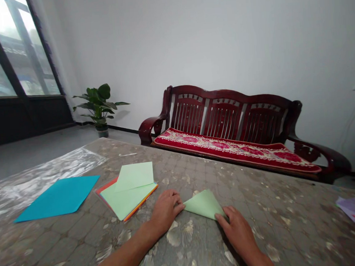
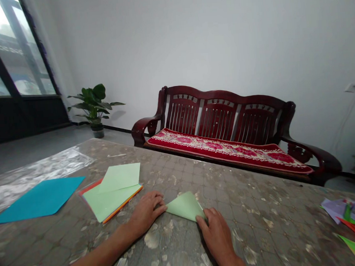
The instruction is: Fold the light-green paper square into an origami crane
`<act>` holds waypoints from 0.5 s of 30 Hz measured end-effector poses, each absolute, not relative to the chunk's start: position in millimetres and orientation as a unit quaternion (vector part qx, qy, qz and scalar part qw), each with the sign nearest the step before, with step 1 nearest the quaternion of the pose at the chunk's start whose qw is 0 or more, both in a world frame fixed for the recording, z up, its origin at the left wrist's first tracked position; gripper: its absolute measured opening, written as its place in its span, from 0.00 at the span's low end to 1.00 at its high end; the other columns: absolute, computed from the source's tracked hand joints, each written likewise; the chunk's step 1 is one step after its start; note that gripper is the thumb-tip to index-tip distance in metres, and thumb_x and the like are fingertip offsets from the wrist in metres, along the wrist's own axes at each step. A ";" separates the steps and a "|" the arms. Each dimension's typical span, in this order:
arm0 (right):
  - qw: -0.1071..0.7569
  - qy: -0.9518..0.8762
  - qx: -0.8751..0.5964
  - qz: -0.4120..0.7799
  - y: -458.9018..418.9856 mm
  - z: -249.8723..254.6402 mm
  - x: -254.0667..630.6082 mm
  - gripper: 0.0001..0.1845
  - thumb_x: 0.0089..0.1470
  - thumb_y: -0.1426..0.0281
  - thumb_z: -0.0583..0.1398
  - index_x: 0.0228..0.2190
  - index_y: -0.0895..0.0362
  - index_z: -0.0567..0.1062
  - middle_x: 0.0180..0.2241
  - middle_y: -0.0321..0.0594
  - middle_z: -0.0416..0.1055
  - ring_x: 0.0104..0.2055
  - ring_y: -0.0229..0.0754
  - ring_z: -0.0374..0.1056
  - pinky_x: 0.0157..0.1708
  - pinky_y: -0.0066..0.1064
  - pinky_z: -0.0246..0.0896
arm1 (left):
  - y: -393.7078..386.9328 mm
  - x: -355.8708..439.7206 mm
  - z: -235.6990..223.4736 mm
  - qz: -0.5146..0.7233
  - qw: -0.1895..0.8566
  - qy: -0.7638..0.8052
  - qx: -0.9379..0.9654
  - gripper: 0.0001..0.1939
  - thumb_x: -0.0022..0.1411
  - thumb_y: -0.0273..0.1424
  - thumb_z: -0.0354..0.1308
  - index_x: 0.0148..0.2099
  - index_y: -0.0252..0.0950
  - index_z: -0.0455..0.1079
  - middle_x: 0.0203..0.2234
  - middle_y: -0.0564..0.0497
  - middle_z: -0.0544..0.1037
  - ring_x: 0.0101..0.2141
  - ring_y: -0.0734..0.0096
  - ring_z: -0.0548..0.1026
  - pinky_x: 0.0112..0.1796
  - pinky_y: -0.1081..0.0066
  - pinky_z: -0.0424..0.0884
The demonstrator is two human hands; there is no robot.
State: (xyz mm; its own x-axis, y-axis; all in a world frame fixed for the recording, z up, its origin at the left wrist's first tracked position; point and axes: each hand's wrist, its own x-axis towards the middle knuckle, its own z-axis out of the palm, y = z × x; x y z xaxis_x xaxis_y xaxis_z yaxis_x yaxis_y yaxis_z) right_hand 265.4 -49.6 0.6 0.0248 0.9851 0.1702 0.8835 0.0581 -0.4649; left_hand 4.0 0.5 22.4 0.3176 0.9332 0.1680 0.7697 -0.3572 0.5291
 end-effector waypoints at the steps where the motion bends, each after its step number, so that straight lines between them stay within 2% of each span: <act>1: 0.228 -0.689 -0.680 0.106 -49.2 0.3 265.8 0.14 0.60 0.59 0.52 0.30 0.55 0.70 0.35 0.42 0.72 0.41 0.46 0.68 0.42 0.32 0.57 | 0.7 4.5 22.0 0.227 0.175 0.539 0.792 0.07 0.62 0.32 0.57 0.33 0.37 0.75 0.41 0.47 0.76 0.45 0.61 0.71 0.49 0.64 0.63; 4: 0.209 -0.693 -0.683 0.097 -48.2 2.1 268.0 0.12 0.60 0.61 0.52 0.33 0.55 0.71 0.37 0.43 0.73 0.42 0.46 0.68 0.42 0.31 0.57 | 2.2 6.1 19.1 0.225 0.159 0.539 0.796 0.07 0.63 0.32 0.57 0.33 0.37 0.74 0.39 0.48 0.75 0.44 0.61 0.71 0.47 0.65 0.64; 10: 0.131 -0.704 -0.694 0.078 -46.4 15.2 269.6 0.11 0.62 0.63 0.52 0.31 0.54 0.70 0.33 0.39 0.74 0.37 0.44 0.70 0.33 0.30 0.53 | 4.1 8.8 15.8 0.211 0.127 0.543 0.803 0.07 0.63 0.32 0.57 0.33 0.36 0.72 0.38 0.48 0.74 0.42 0.61 0.70 0.45 0.65 0.63; 15: 0.084 -0.696 -0.713 0.030 -46.6 21.4 259.8 0.13 0.64 0.65 0.51 0.33 0.54 0.72 0.35 0.41 0.76 0.40 0.46 0.71 0.33 0.31 0.52 | 3.0 11.1 17.1 0.193 0.114 0.552 0.803 0.07 0.63 0.31 0.57 0.33 0.35 0.71 0.38 0.47 0.73 0.43 0.60 0.69 0.45 0.65 0.63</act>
